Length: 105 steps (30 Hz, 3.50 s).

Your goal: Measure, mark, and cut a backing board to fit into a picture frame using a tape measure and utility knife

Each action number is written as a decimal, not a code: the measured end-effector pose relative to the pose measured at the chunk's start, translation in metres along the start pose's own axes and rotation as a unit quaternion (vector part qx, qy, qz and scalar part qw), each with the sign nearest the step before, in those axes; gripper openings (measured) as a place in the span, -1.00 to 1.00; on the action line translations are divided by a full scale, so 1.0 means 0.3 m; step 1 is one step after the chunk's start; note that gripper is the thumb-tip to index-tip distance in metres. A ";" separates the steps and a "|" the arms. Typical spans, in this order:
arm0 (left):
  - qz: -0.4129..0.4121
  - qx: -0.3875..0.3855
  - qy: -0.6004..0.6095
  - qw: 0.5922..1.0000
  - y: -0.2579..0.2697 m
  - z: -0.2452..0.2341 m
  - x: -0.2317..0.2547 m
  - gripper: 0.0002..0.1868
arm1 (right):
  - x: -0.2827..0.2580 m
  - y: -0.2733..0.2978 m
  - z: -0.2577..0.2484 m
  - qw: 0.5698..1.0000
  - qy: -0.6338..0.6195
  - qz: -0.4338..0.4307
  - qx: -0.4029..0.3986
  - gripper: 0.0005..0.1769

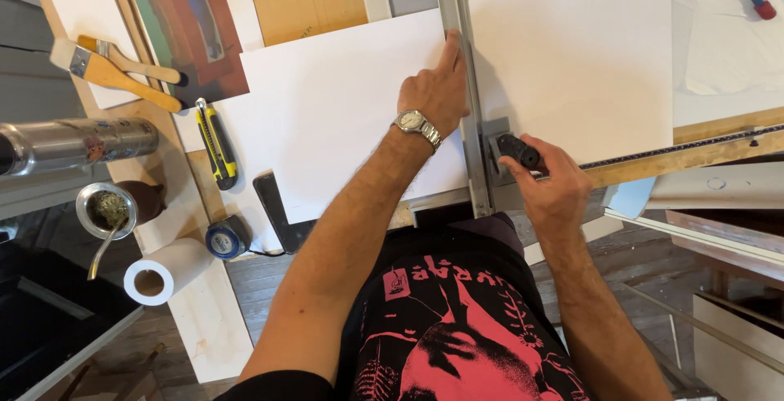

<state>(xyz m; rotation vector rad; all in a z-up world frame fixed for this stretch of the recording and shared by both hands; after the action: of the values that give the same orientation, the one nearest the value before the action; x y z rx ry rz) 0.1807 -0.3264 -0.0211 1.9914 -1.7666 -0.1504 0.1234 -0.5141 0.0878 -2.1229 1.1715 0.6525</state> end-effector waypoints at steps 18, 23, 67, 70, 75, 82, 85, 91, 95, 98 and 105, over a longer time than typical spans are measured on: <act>0.003 -0.009 0.010 1.000 0.006 -0.004 -0.004 0.04 | 0.009 0.016 0.011 1.000 0.012 -0.008 -0.001 -0.51; 0.007 -0.007 0.020 1.000 0.009 -0.010 -0.007 0.06 | 0.010 0.019 0.012 1.000 0.014 -0.008 0.003 -0.52; -0.020 -0.083 0.001 0.996 0.037 0.023 0.004 0.49 | 0.222 -0.731 0.393 0.994 -0.079 0.055 -0.058 -0.59; -0.020 -0.078 -0.006 0.997 0.037 0.028 0.001 0.51 | 0.245 -0.728 0.411 0.995 -0.070 0.051 -0.059 -0.60; -0.018 -0.061 -0.006 0.998 0.036 0.026 0.000 0.53 | 0.282 -0.727 0.429 0.999 -0.007 0.017 -0.043 -0.58; -0.012 -0.074 -0.003 0.997 0.036 0.029 -0.002 0.48 | 0.252 -0.709 0.411 0.998 -0.012 0.033 -0.052 -0.63; -0.012 -0.076 -0.015 0.997 0.037 0.024 -0.001 0.49 | 0.244 -0.695 0.406 0.996 -0.033 0.051 -0.065 -0.63; -0.008 -0.079 -0.015 0.997 0.040 0.021 0.001 0.48 | 0.261 -0.682 0.413 0.998 -0.020 0.036 -0.052 -0.64; -0.007 -0.081 -0.014 0.997 0.040 0.019 0.002 0.49 | 0.273 -0.678 0.419 0.998 -0.002 0.035 -0.055 -0.64; -0.007 -0.083 -0.011 0.996 0.043 0.018 0.003 0.48 | 0.273 -0.675 0.419 0.998 -0.004 0.030 -0.054 -0.66; -0.008 -0.078 -0.015 0.997 0.040 0.011 0.004 0.48 | 0.272 -0.666 0.417 0.998 0.008 0.027 -0.058 -0.64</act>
<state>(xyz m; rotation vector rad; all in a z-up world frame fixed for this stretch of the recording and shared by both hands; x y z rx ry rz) 0.1688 -0.3292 -0.0187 1.9010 -1.7017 -0.3150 0.3206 -0.3873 0.0029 -2.2022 1.2317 0.7454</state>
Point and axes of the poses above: each hand's wrist, its own y-axis away from the middle knuckle, its own z-axis out of the palm, x = y × z, the point moved 9 cm from there along -y, towards the middle knuckle, and after that the axes turned 4 degrees about -y, right-handed, at the moved point
